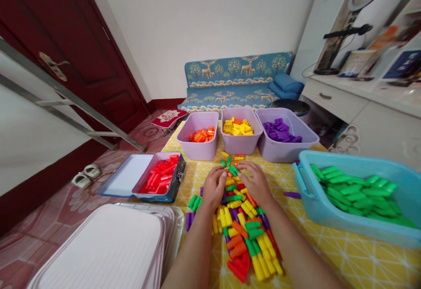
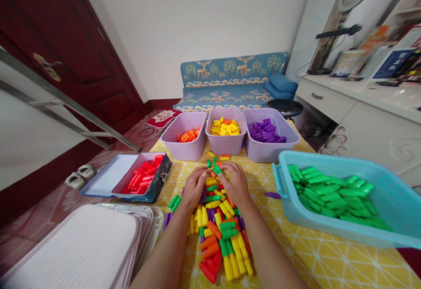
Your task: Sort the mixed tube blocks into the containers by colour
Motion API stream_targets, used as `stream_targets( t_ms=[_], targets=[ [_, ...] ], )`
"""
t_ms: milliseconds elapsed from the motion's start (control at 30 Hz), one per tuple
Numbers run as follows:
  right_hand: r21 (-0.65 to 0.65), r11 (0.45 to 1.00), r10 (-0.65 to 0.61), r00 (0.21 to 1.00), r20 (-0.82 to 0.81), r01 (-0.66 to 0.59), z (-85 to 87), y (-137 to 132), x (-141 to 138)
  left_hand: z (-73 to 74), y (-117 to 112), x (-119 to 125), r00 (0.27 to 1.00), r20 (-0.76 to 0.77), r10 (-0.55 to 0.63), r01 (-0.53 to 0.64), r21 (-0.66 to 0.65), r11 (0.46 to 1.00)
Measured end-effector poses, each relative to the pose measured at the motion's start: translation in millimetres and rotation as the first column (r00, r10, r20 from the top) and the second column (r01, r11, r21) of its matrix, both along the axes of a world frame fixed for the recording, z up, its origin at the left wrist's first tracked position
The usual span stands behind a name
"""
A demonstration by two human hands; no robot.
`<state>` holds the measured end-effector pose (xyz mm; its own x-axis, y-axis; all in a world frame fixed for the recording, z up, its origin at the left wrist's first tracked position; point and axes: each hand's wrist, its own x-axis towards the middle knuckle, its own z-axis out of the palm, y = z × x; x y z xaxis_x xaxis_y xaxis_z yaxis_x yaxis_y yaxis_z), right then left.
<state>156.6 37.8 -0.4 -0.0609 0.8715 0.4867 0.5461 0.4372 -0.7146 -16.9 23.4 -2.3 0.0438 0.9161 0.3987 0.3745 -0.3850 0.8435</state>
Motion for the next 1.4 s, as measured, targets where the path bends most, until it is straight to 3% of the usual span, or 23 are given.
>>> stream_targets(
  t_ms=[67, 167, 267, 467, 633, 767, 933, 1100, 1200, 1400],
  targets=[
    [0.018, 0.998, -0.061, 0.978, 0.200, 0.058, 4.0, 18, 1, -1.4, 0, 0, 1.000, -0.012, 0.001, 0.000, 0.003, 1.000],
    [-0.057, 0.990, -0.088, 0.873, 0.479, 0.131, 7.4, 42, 0, -3.4, 1, -1, 1.000, -0.020, 0.001, -0.001, 0.004, 1.000],
    [-0.119, 0.977, -0.078, 0.809, 0.583, 0.179, 7.6, 54, -3, -5.2, 2, -1, 1.000, -0.012, 0.005, -0.005, 0.010, 1.000],
    [-0.121, 0.961, -0.108, 0.737, 0.667, 0.250, 19.4, 57, -13, -3.9, 2, 0, 1.000, -0.012, 0.017, -0.017, 0.000, 1.000],
    [-0.104, 0.982, -0.040, 0.714, 0.699, 0.157, 35.0, 60, -34, -2.5, 2, 0, 1.000, -0.007, 0.021, -0.021, -0.004, 1.000],
    [-0.145, 0.989, 0.078, 0.690, 0.720, 0.040, 33.8, 67, -54, -1.5, 2, 1, 1.000, -0.007, 0.025, -0.025, -0.004, 1.000],
    [-0.213, 0.976, 0.123, 0.668, 0.734, 0.054, 27.0, 73, -62, 1.4, 1, 0, 0.998, -0.017, 0.061, -0.061, -0.011, 0.998],
    [-0.182, 0.978, 0.064, 0.683, 0.727, 0.103, 31.4, 59, -47, 2.8, 0, 1, 0.996, 0.001, 0.094, -0.094, -0.016, 0.995],
    [-0.117, 0.980, -0.033, 0.713, 0.700, 0.160, 32.5, 50, -33, 2.7, 0, 1, 0.993, 0.012, 0.118, -0.117, -0.013, 0.993],
    [-0.074, 0.964, -0.154, 0.766, 0.624, 0.254, 18.0, 43, -17, -0.4, 2, 1, 0.994, 0.004, 0.106, -0.106, 0.012, 0.994]
  ],
)
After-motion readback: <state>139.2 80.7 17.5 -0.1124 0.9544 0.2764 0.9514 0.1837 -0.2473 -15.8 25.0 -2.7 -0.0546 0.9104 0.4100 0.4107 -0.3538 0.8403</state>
